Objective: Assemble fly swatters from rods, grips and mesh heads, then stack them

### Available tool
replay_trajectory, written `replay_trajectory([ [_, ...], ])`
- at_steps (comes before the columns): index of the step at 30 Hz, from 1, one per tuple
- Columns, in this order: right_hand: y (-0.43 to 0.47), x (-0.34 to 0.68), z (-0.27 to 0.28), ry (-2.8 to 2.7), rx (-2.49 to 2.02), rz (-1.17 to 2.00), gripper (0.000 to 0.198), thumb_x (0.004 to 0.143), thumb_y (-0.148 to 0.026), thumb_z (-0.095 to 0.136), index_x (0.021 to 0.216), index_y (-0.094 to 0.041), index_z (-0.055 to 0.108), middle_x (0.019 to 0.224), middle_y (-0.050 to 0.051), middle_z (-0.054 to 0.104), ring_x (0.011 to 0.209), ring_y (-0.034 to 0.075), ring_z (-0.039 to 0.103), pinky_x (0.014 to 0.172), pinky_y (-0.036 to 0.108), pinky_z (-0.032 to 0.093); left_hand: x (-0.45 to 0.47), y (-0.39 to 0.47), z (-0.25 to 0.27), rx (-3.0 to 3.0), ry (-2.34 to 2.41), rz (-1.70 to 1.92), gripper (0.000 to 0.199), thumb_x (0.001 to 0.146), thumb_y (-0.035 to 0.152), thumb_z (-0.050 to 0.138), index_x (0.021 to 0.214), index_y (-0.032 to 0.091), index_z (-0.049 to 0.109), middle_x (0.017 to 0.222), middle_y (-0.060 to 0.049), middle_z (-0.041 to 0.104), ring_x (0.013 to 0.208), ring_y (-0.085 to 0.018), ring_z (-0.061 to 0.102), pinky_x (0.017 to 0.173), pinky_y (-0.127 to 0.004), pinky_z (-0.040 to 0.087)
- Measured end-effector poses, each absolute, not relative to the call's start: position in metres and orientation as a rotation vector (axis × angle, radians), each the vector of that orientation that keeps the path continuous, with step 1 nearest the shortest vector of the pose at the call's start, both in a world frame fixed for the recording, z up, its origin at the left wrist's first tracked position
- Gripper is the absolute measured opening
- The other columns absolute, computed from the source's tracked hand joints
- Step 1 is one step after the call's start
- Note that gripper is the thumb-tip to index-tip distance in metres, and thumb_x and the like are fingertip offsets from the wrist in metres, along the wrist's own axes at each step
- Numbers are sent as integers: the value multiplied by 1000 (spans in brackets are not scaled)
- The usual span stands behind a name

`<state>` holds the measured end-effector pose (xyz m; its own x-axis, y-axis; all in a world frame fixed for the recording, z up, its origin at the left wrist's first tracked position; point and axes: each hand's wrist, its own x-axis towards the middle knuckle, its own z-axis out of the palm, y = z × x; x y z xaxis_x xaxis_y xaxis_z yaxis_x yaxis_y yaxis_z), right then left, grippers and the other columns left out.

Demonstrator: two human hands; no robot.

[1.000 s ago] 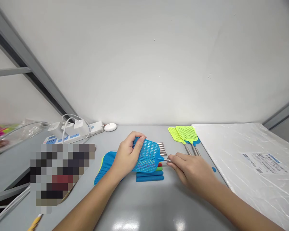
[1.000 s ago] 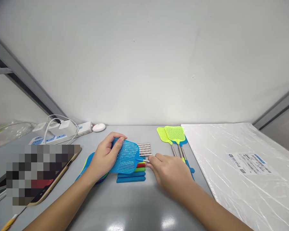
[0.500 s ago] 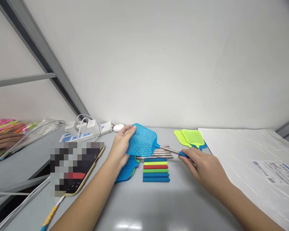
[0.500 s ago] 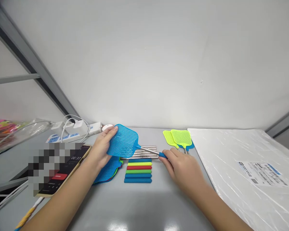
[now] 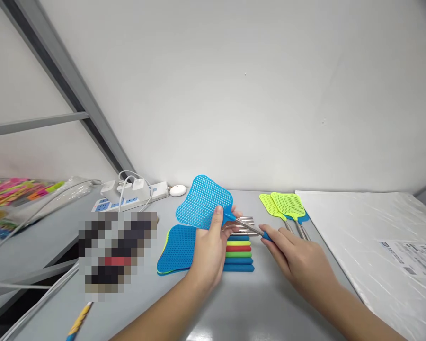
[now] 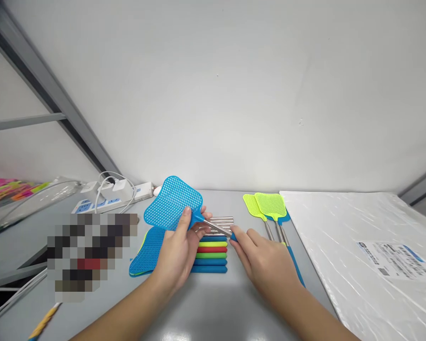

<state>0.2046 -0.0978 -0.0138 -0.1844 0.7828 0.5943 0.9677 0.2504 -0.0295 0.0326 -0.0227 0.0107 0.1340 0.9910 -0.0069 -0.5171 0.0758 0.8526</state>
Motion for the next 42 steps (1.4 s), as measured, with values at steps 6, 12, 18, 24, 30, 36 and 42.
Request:
replay_trajectory([
  [6, -101, 196, -6, -1902, -1626, 197, 27, 99, -37, 39, 105, -25, 62, 78, 1, 67, 62, 14, 59, 53, 25, 35, 33, -27, 3, 894, 759, 1267, 32, 84, 45, 63, 98, 16, 63, 96, -9, 73, 92, -23, 69, 80, -36, 54],
  [12, -101, 192, 12, -1551, -1445, 1184, 37, 95, -51, 40, 84, -21, 58, 61, -3, 47, 55, 10, 40, 48, 22, 30, 29, -26, 1, 966, 768, 1190, 32, 85, 47, 61, 94, 17, 66, 96, -9, 74, 92, -25, 69, 77, -35, 55],
  [18, -100, 198, 13, -1036, -1117, 1927, 37, 93, -55, 44, 84, -21, 53, 51, -10, 26, 38, 5, 11, 33, 19, 10, 30, -23, 3, 965, 717, 1132, 32, 82, 47, 64, 93, 17, 65, 91, -7, 73, 87, -22, 70, 82, -37, 54],
  [24, -99, 199, 7, -1004, -1012, 1947, 33, 93, -51, 46, 91, -19, 55, 53, -10, 32, 34, 3, 20, 32, 16, 18, 31, -23, -2, 1024, 760, 1019, 36, 84, 49, 60, 93, 15, 68, 93, -11, 73, 85, -23, 69, 76, -35, 55],
  [30, -98, 196, 3, -943, -947, 1958, 28, 92, -48, 51, 90, -20, 53, 51, -11, 37, 32, 2, 21, 30, 14, 20, 37, -34, -3, 1175, 718, 883, 32, 85, 47, 60, 92, 18, 71, 91, -8, 72, 77, -19, 67, 79, -35, 53],
  [36, -94, 194, 0, -861, -894, 1998, 32, 92, -50, 47, 82, -21, 50, 45, -12, 37, 28, 3, 18, 27, 15, 22, 37, -37, -2, 1219, 617, 766, 30, 85, 44, 61, 76, 19, 74, 95, -9, 72, 97, -22, 64, 95, -35, 46],
  [42, -91, 202, -12, -805, -763, 2159, 31, 93, -52, 42, 85, -22, 49, 40, -14, 37, 24, 5, 19, 26, 16, 32, 36, -38, -11, 1100, 583, 728, 31, 87, 44, 58, 102, 20, 72, 120, -11, 65, 102, -22, 63, 94, -36, 45],
])
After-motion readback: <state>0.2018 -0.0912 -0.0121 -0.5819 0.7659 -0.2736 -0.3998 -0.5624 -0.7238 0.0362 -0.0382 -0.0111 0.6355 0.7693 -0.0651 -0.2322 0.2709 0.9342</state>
